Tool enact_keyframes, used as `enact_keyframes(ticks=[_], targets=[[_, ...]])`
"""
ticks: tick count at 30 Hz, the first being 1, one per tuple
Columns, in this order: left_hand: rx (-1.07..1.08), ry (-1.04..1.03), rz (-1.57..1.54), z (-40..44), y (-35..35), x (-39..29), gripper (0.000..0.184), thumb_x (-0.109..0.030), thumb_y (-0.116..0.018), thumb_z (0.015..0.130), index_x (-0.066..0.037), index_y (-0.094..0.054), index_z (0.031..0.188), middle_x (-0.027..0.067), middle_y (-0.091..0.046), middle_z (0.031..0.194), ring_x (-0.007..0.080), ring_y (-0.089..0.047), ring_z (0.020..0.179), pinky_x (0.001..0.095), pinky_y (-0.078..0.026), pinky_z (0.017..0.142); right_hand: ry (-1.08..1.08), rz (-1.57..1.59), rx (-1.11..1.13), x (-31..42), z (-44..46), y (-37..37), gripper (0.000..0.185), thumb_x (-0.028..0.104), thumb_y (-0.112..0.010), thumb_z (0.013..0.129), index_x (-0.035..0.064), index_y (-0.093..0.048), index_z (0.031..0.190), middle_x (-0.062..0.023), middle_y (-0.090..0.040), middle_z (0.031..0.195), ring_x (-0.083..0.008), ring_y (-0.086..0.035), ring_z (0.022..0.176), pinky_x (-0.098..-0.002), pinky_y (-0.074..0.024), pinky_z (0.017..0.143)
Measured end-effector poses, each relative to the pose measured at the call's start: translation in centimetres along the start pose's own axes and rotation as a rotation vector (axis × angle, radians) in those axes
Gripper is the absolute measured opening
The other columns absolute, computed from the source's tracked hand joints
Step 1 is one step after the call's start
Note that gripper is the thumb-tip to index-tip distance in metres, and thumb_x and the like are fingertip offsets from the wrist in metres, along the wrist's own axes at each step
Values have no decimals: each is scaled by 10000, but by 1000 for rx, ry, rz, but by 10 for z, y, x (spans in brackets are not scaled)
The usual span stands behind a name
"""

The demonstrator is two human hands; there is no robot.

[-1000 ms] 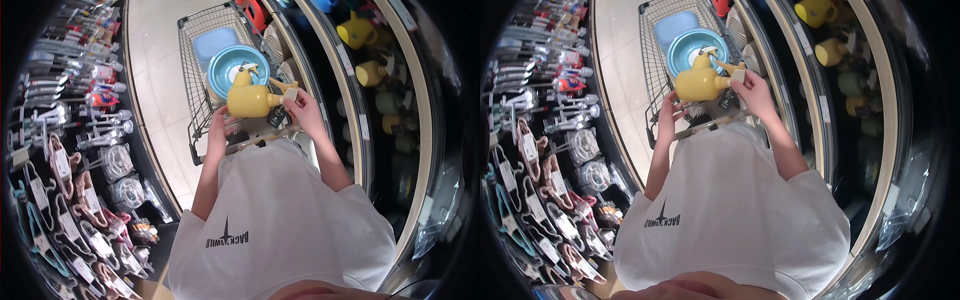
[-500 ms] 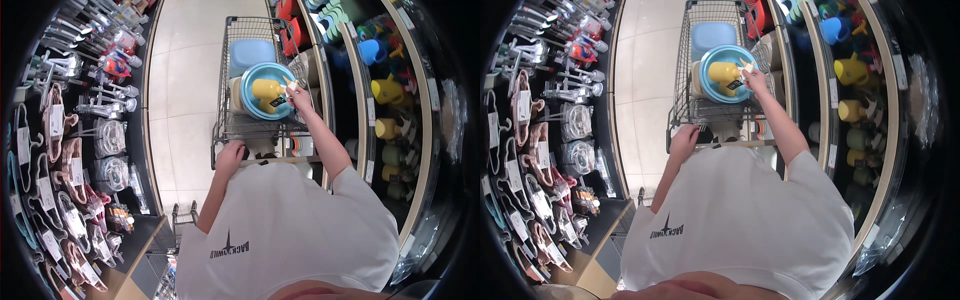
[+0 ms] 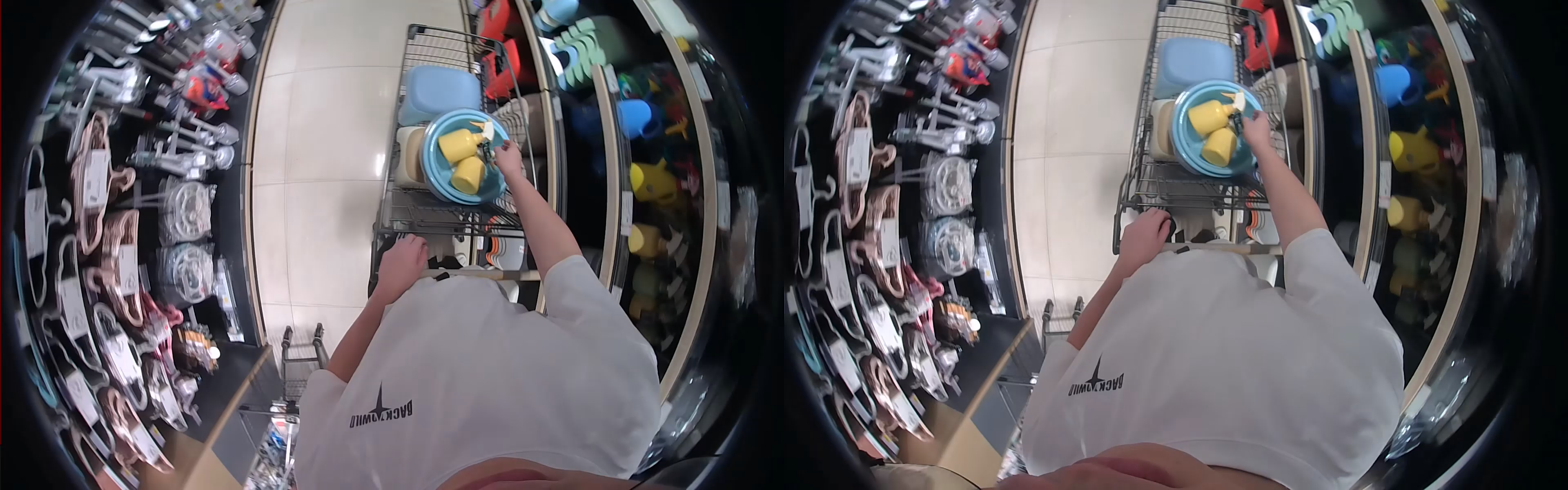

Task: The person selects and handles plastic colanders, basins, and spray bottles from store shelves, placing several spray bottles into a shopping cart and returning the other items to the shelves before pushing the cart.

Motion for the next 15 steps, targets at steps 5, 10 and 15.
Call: enact_keyframes(ticks=[5, 10, 15], targets=[[131, 54, -52, 15, -1, 16, 194, -229, -609, 1004, -56, -643, 1084, 135, -664, 1049, 361, -656, 1002, 470, -539, 827, 130, 44, 97, 21, -82, 49, 394, 108, -657, 906, 0, -626, 1284, -207, -683, 1223, -334, -688, 1075, -430, -546, 932], [293, -76, -87, 33, -15, 21, 276, -247, -601, 1027, -45, -654, 1209, 164, -690, 1141, 353, -677, 1050, 427, -540, 882, 208, -82, 6, 35, -186, 136, 301, 89, -619, 902, 17, -635, 1194, -208, -635, 1205, -414, -577, 1192, -476, -463, 1046], [417, -92, -93, 55, -20, 15, 285, -246, -595, 1039, -36, -657, 1221, 165, -705, 1094, 318, -713, 987, 410, -551, 859, 238, -175, -226, 31, -256, 209, 254, 42, -595, 890, 36, -640, 1140, -169, -623, 1191, -381, -547, 1213, -461, -456, 1057]])
Point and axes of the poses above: each hand's wrist, its own z-axis towards the middle knuckle, its own y-axis out of the back of the hand, x = y × z, the point moved 6 cm from there along z, towards the middle knuckle
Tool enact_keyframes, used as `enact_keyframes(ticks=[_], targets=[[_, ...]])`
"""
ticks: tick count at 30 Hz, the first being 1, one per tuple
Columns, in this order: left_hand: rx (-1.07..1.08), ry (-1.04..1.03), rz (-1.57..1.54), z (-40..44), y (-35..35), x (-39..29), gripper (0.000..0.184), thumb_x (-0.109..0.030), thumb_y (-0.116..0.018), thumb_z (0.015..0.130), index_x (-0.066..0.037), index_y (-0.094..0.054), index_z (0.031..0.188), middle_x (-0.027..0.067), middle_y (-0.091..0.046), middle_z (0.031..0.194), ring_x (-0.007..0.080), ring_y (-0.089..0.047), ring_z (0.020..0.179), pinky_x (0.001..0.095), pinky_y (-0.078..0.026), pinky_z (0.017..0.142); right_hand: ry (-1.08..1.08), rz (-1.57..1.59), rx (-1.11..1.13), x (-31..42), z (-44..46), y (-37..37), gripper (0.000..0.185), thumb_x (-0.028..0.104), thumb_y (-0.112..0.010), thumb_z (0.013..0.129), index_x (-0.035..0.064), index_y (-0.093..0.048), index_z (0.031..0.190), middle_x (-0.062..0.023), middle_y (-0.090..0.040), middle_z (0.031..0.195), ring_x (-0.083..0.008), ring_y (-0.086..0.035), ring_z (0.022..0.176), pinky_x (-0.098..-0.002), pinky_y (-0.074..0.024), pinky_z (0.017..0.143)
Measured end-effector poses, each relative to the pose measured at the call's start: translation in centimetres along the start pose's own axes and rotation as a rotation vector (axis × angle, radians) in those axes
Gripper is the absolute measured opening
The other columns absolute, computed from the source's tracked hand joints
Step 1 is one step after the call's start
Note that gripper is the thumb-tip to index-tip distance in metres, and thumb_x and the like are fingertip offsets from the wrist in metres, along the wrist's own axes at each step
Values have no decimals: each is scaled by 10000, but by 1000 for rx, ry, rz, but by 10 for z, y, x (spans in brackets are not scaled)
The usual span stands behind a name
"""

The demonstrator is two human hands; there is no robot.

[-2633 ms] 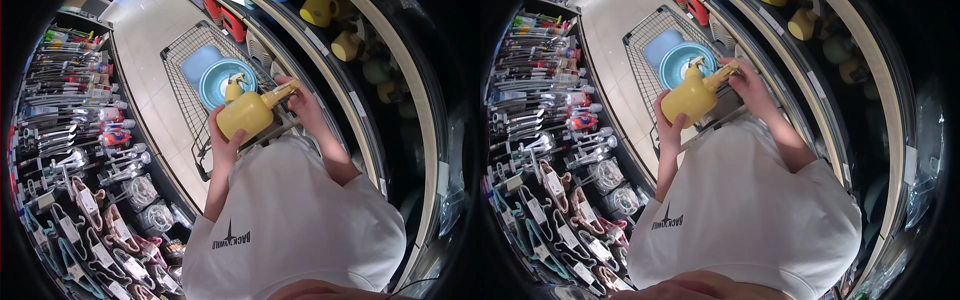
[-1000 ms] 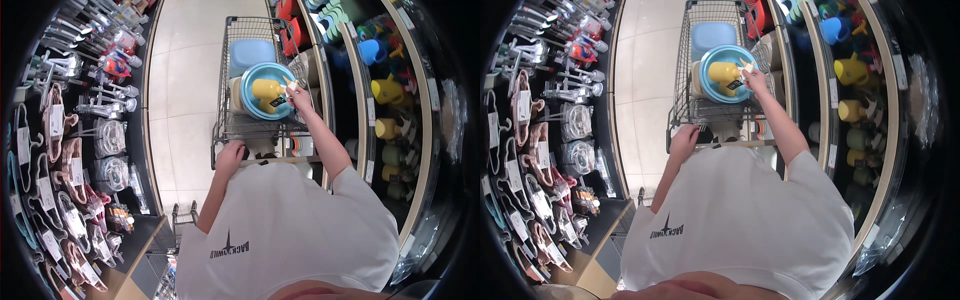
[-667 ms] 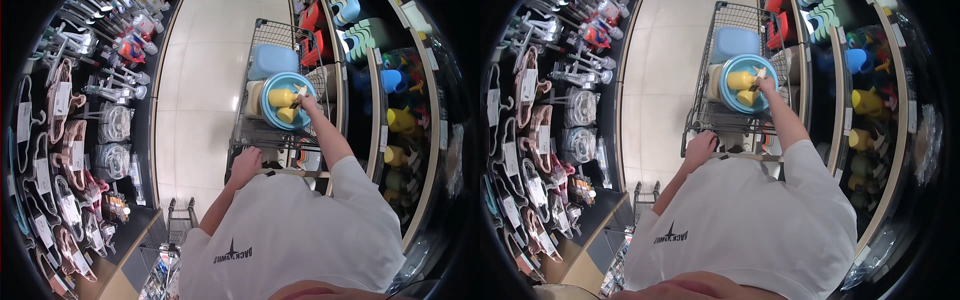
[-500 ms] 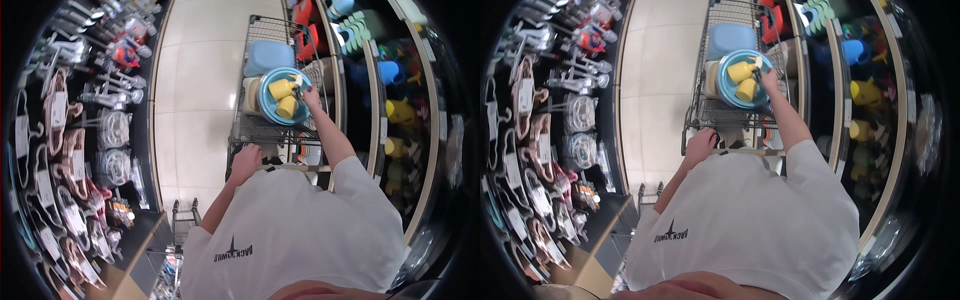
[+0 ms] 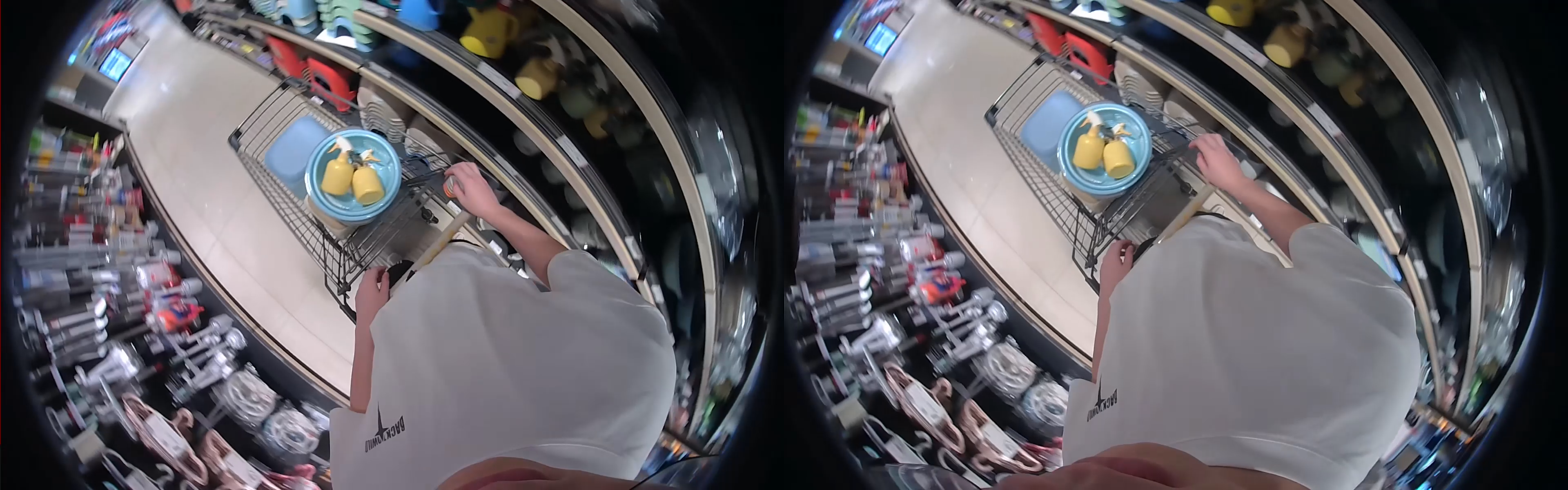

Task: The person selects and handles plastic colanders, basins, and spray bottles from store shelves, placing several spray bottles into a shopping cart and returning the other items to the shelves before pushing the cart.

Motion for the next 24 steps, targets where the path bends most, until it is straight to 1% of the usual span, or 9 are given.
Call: enact_keyframes(ticks=[4, 5, 6, 8, 9, 14, 18, 19, 24], targets=[[91, -34, 80, 18, 2, -21, 283, -249, -594, 1039, -34, -664, 1209, 168, -707, 1087, 325, -709, 994, 413, -548, 856, -20, -88, -95, -23, -33, 7, 226, 43, -612, 880, 42, -651, 1103, -158, -622, 1176, -368, -557, 1190, -449, -463, 1050], [114, -63, 125, 22, 3, -31, 284, -250, -590, 1042, -32, -667, 1206, 169, -709, 1087, 328, -709, 995, 415, -547, 853, 30, -136, -128, -20, -35, 3, 179, 69, -637, 864, 59, -662, 1042, -131, -655, 1079, -328, -588, 1140, -456, -451, 1065], [136, -91, 169, 25, 3, -40, 285, -251, -587, 1044, -30, -671, 1203, 169, -710, 1088, 330, -708, 996, 418, -546, 850, 14, -131, -149, -23, -39, 0, 179, 69, -637, 864, 59, -662, 1042, -131, -655, 1079, -328, -588, 1140, -456, -451, 1065], [152, -132, 220, 31, 3, -60, 294, -265, -590, 1044, -25, -675, 1192, 169, -710, 1091, 333, -707, 993, 420, -548, 839, 45, -203, -119, -16, -40, -12, 133, 97, -650, 854, 86, -662, 986, -86, -681, 958, -288, -617, 1069, -469, -425, 1093], [178, -136, 223, 34, 2, -70, 300, -265, -594, 1043, -31, -674, 1212, 173, -713, 1103, 339, -708, 999, 422, -548, 842, 38, -197, -185, -13, -36, -13, 79, 109, -641, 848, 101, -662, 924, -50, -685, 867, -264, -627, 1013, -480, -393, 1123], [304, -54, 235, 41, -22, -88, 351, -308, -624, 1027, -37, -665, 1246, 203, -706, 1101, 371, -697, 1006, 433, -540, 867, -41, -149, -188, -17, -26, -21, 71, 111, -627, 842, 100, -673, 896, -56, -695, 877, -267, -624, 1010, -474, -381, 1136], [195, -81, 376, 45, -30, -89, 384, -334, -709, 948, -73, -669, 1227, 181, -707, 1096, 398, -685, 1009, 460, -540, 857, -28, -141, -163, -19, -19, -24, 78, 117, -625, 843, 100, -680, 896, -60, -703, 883, -268, -623, 1010, -473, -380, 1134], [167, -109, 420, 47, -29, -88, 340, -295, -721, 926, -95, -658, 1195, 142, -697, 1077, 381, -681, 1014, 482, -547, 819, -33, -140, -162, -20, -18, -25, 78, 117, -625, 843, 100, -680, 896, -60, -703, 883, -268, -623, 1010, -473, -380, 1134], [135, -114, 473, 59, -31, -78, 311, -268, -724, 904, -110, -681, 1168, 118, -703, 1074, 371, -687, 997, 475, -555, 817, 6, -146, -181, -24, -8, -29, 53, 154, -647, 848, 113, -668, 873, -54, -678, 820, -264, -614, 973, -468, -392, 1110]])
Point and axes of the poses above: each hand's wrist, its own z-axis towards the middle knuckle, its own y-axis out of the back of the hand, x = y × z, the point moved 6 cm from there along z, towards the middle knuckle
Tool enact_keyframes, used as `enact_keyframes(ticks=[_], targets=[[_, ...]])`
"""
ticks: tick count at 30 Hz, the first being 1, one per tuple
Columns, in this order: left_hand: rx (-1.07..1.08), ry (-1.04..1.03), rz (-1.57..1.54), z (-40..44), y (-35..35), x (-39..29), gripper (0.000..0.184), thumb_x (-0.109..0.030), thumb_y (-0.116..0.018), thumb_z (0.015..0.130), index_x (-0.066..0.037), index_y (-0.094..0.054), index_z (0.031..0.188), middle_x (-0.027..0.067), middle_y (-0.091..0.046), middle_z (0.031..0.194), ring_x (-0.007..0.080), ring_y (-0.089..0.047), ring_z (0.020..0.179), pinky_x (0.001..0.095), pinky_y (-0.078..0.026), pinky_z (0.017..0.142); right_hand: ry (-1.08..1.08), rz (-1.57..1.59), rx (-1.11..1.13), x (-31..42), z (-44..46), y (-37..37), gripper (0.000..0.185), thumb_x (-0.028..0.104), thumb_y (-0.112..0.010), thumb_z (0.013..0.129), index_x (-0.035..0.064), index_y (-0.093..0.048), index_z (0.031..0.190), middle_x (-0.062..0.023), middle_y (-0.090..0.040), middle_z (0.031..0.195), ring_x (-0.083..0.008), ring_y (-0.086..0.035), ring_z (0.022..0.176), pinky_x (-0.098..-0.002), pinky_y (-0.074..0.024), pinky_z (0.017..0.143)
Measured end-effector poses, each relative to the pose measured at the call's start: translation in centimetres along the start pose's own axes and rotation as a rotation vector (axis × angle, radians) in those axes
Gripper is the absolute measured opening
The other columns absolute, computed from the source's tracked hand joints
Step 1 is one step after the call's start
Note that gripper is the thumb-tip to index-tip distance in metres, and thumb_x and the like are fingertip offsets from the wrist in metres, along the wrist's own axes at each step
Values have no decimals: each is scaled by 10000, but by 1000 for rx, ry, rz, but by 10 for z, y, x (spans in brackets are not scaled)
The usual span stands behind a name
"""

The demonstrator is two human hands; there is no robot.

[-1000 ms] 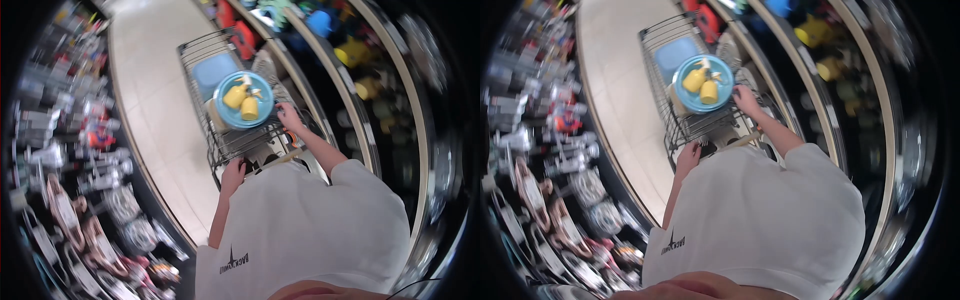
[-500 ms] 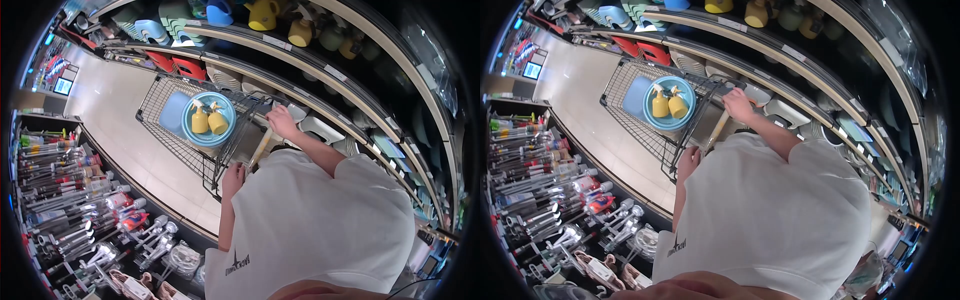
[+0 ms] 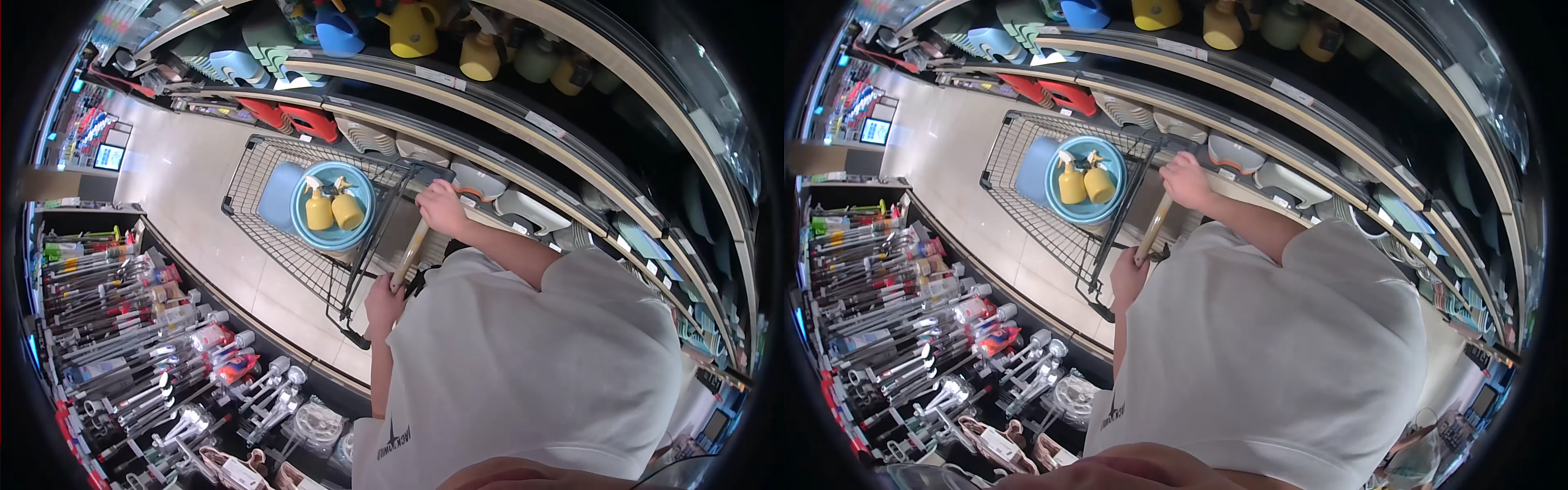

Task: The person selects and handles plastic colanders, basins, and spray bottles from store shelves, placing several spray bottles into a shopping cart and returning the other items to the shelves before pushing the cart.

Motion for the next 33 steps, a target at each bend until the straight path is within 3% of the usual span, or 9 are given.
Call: enact_keyframes(ticks=[8, 10, 22, 33], targets=[[-94, 71, 83, 24, 5, 6, 299, -253, -744, 853, -130, -717, 1124, 86, -717, 1049, 321, -694, 993, 447, -570, 824, 130, 2, 197, -15, 33, -19, 79, 187, -640, 867, 115, -645, 835, -41, -702, 809, -251, -630, 883, -432, -419, 1008], [-104, 111, 70, 34, 9, 4, 282, -253, -751, 835, -137, -730, 1091, 72, -718, 1034, 307, -696, 980, 439, -573, 823, 179, -30, 208, -21, 42, -25, 99, 202, -637, 869, 131, -614, 805, -28, -651, 742, -237, -607, 881, -415, -423, 948], [-275, 237, 215, 84, 2, 2, 288, -252, -791, 772, -119, -737, 1022, 90, -719, 932, 309, -700, 857, 428, -567, 754, 316, 76, 166, -60, 93, -51, 102, 225, -657, 869, 136, -614, 846, -24, -653, 774, -235, -602, 886, -420, -413, 929], [-183, 304, 223, 121, 5, 19, 297, -302, -787, 757, -125, -736, 990, 62, -716, 991, 278, -691, 979, 431, -578, 824, 378, 120, 163, -72, 121, -83, 60, 192, -613, 884, 132, -614, 880, -36, -661, 820, -252, -616, 903, -444, -418, 919]])
Point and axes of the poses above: each hand's wrist, its own z-axis towards the middle knuckle, its own y-axis out of the back of the hand, x = y × z, the point moved 6 cm from there along z, towards the middle knuckle
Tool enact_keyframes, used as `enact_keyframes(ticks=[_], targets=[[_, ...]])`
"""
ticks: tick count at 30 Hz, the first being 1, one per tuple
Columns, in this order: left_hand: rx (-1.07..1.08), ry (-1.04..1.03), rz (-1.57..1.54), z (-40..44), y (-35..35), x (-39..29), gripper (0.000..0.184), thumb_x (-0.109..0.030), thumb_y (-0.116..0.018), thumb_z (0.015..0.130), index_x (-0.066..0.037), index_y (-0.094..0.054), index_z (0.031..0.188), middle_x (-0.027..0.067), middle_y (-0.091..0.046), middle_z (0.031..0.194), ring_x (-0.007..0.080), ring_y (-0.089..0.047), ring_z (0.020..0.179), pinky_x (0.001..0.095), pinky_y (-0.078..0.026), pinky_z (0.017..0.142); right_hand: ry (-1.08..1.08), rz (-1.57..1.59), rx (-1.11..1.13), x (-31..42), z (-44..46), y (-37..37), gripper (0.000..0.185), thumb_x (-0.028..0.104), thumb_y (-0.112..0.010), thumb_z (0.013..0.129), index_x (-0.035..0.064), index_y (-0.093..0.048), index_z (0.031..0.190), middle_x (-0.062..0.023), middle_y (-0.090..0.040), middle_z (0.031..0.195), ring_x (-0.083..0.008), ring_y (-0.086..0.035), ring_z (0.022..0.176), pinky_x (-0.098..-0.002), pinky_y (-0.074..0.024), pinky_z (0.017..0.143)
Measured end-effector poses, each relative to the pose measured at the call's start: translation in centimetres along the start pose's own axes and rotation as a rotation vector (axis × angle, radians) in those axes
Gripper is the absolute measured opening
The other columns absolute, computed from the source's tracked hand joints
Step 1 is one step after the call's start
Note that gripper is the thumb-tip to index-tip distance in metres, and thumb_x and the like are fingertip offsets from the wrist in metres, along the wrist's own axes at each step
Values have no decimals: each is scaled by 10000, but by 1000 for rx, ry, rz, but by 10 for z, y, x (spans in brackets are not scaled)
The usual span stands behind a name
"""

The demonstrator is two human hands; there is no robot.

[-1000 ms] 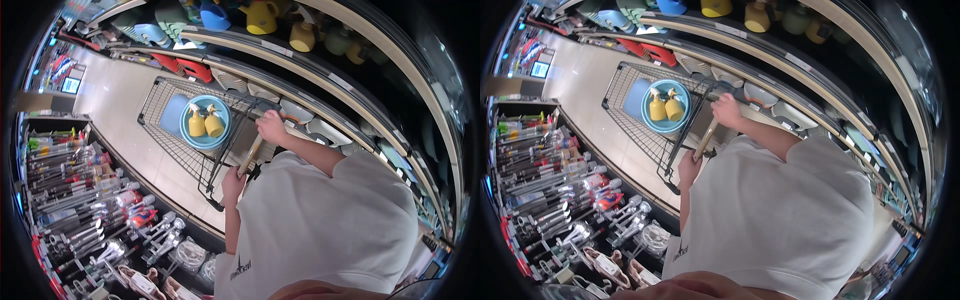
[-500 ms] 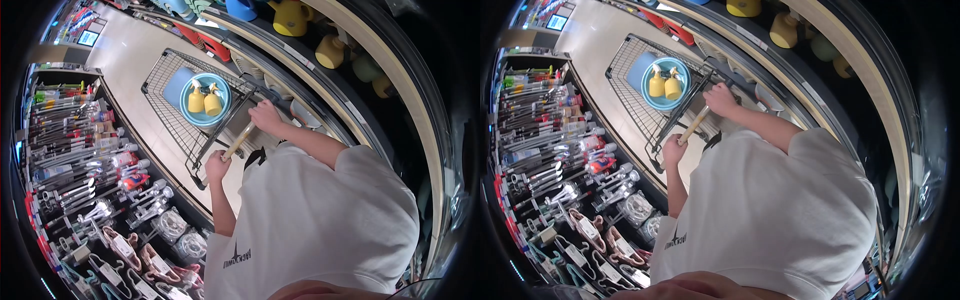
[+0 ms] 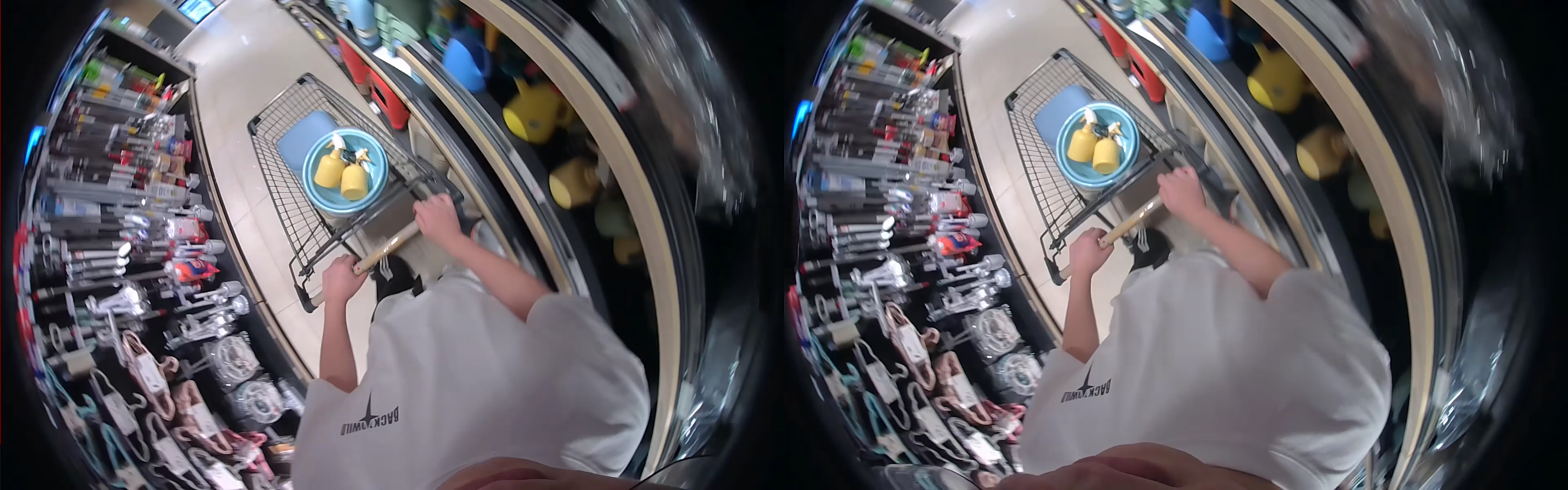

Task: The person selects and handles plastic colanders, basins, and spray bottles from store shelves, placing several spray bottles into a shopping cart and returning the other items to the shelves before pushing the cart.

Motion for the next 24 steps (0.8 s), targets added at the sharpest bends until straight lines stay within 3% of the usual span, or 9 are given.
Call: enact_keyframes(ticks=[11, 17, 19, 24], targets=[[42, -80, -191, 13, -10, 53, 269, -286, -739, 804, -106, -728, 1005, 117, -719, 1000, 335, -695, 1004, 470, -567, 847, -57, 13, -93, 16, 13, -45, 74, 103, -609, 855, 113, -681, 845, -62, -659, 770, -259, -639, 849, -438, -431, 914], [191, -266, -368, 49, 7, 83, 397, -311, -736, 882, -43, -662, 1166, 204, -694, 1100, 433, -654, 1067, 523, -537, 896, -93, -85, -86, 21, 59, -58, 75, 154, -603, 855, 128, -668, 830, -87, -617, 749, -287, -627, 837, -449, -429, 934], [156, -292, -385, 62, 9, 88, 351, -316, -723, 899, -45, -659, 1112, 223, -704, 1022, 454, -666, 989, 526, -532, 835, -77, -41, -73, 15, 68, -66, 80, 161, -607, 869, 137, -680, 849, -89, -615, 756, -289, -628, 847, -452, -429, 940], [188, -218, -376, 90, 29, 99, 355, -288, -723, 874, -44, -672, 1127, 199, -690, 1081, 430, -666, 1020, 514, -548, 869, -113, 79, 72, 1, 104, -80, 137, 147, -588, 916, 124, -723, 904, -83, -647, 782, -282, -637, 852, -438, -419, 964]])
Point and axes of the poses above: each hand's wrist, its own z-axis towards the middle knuckle, its own y-axis out of the back of the hand, x = y × z, the point moved 6 cm from there along z, towards the middle knuckle
